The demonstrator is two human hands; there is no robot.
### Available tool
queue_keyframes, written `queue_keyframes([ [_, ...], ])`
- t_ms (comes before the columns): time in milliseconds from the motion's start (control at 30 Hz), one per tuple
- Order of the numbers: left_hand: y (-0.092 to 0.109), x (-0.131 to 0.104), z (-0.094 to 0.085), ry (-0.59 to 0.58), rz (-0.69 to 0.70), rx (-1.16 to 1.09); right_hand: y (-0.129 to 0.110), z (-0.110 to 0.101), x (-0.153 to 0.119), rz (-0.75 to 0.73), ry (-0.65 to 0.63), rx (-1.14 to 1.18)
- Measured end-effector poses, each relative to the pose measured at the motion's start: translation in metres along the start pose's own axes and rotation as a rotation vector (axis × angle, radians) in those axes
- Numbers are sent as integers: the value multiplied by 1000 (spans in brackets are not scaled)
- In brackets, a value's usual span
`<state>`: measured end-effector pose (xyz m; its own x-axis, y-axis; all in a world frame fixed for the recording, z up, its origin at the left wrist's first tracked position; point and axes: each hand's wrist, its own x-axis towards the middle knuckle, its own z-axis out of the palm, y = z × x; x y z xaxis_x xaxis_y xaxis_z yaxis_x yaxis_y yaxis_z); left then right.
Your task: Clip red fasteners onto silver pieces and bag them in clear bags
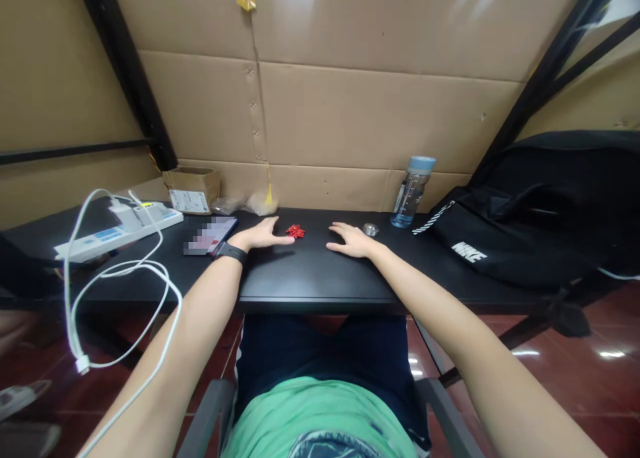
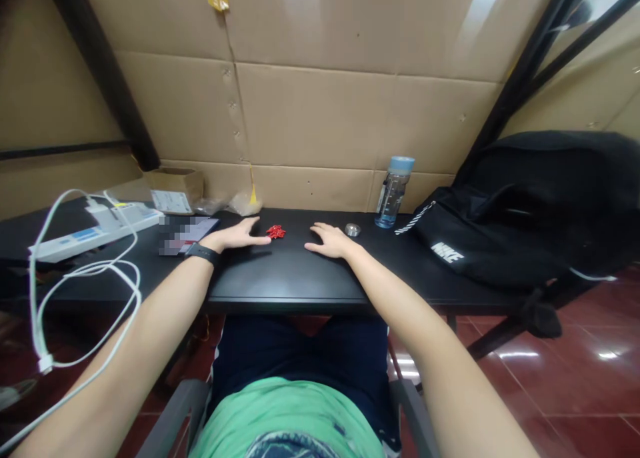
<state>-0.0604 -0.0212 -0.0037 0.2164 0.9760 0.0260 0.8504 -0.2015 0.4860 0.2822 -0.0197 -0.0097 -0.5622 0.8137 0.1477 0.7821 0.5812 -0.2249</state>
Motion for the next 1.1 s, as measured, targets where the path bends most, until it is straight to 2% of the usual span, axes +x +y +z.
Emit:
queue_keyframes([
  [67, 5, 2, 5, -60, -47, 114, -1, 2, -3, 6, -71, -7],
  [133, 11, 4, 10, -57, -56, 183, 0, 1, -5, 40, -130, -23],
  [333, 18, 1, 15, -25, -52, 167, -5, -2, -4, 100, -219, -40],
  [500, 15, 5, 11, -34, -42, 214, -8, -1, -4, 112, -204, -27],
  [700, 14, 39, -1, -128, -8, 208, -7, 0, -6, 105, -169, 24],
  [800, 13, 48, -2, -180, 14, 222, -4, 0, -8, 104, -173, 22],
  [1000, 8, 35, 3, -226, 71, 309, 1, -4, -18, 21, -188, -4],
  [1100, 8, 26, 5, -233, 55, 325, 2, -7, -22, 14, -179, -15],
])
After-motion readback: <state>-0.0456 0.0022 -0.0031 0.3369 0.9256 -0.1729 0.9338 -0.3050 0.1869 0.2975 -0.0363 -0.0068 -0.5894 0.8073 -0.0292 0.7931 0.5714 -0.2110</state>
